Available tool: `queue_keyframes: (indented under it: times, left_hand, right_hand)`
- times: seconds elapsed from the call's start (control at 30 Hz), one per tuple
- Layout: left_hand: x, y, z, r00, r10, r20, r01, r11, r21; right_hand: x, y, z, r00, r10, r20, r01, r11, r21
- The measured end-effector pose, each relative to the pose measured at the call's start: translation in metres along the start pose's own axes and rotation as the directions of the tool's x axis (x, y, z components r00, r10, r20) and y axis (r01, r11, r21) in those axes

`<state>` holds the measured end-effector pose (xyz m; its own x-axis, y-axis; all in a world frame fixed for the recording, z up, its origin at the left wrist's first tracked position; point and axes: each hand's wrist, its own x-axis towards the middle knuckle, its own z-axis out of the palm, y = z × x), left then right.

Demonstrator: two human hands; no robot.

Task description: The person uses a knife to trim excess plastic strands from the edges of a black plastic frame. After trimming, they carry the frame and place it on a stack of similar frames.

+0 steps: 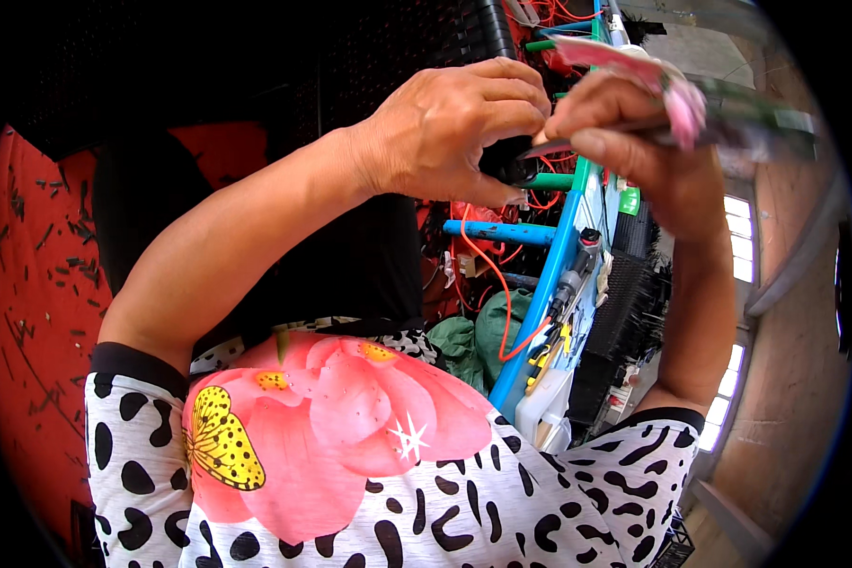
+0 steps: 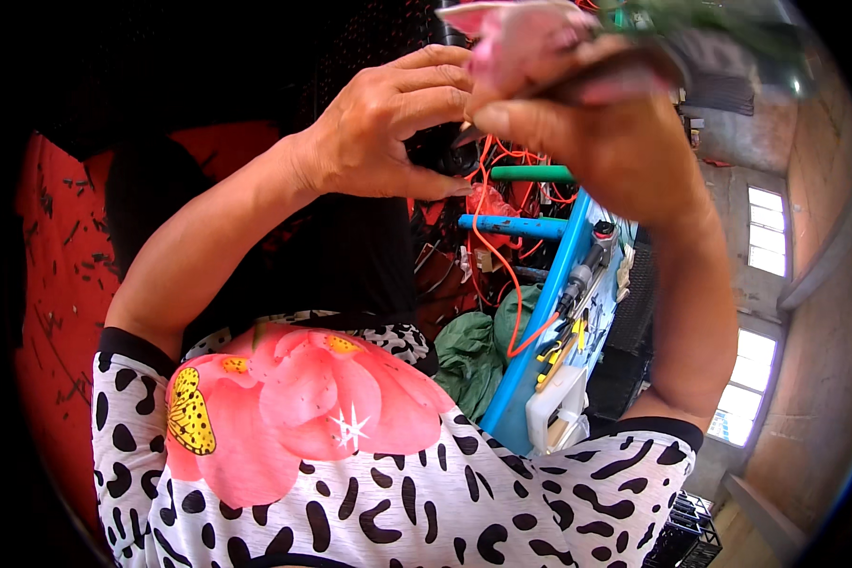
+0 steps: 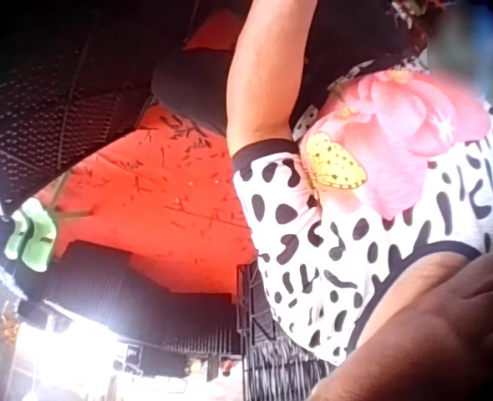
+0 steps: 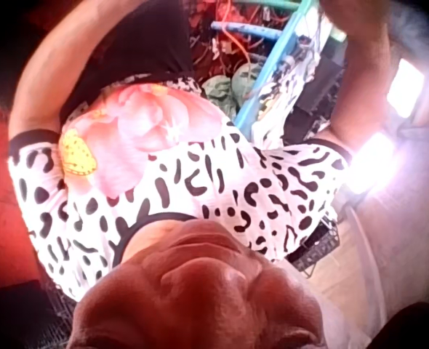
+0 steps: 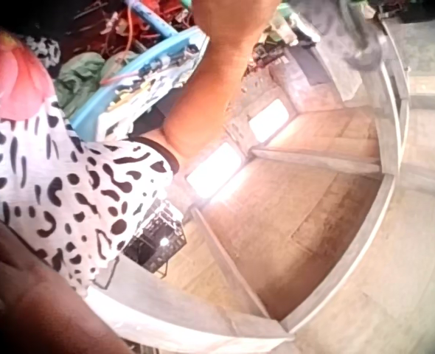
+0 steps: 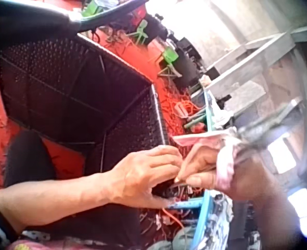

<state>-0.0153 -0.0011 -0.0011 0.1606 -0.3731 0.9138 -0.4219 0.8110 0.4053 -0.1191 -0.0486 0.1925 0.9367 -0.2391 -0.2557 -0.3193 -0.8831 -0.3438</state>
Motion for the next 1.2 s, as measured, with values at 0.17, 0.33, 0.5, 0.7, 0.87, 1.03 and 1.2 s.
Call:
queue_keyframes:
  times: [0.17,0.33,0.5,0.7,0.87,1.03,1.2]
  left_hand:
    - [-0.002,-0.002,0.0,0.999,-0.047,-0.013,0.046,0.998,-0.044]
    - [-0.001,0.0,0.0,0.999,-0.049,-0.01,0.048,0.996,-0.081]
    - [-0.002,0.0,0.0,0.998,-0.061,-0.009,0.06,0.996,-0.062]
    - [0.001,-0.002,0.001,0.999,-0.036,-0.007,0.036,0.998,-0.044]
    - [0.0,-0.004,-0.003,1.0,-0.021,0.001,0.021,0.999,-0.024]
    - [0.004,-0.002,0.001,1.0,-0.021,-0.014,0.02,0.998,-0.062]
    - [0.001,-0.003,0.0,0.999,-0.034,-0.015,0.033,0.998,-0.062]
  right_hand:
    - [-0.023,-0.003,0.019,0.974,-0.197,-0.115,0.196,0.98,-0.017]
    - [-0.031,-0.013,0.044,0.907,-0.385,-0.173,0.325,0.898,-0.295]
    - [-0.032,-0.012,0.054,0.839,-0.541,-0.058,0.43,0.724,-0.539]
    - [-0.033,-0.017,0.051,0.872,-0.479,-0.101,0.368,0.777,-0.51]
    - [-0.029,-0.007,0.046,0.869,-0.43,-0.246,0.335,0.876,-0.346]
    - [-0.034,-0.012,0.044,0.871,-0.422,-0.251,0.345,0.89,-0.299]
    - [-0.027,-0.005,0.047,0.856,-0.473,-0.21,0.393,0.858,-0.332]
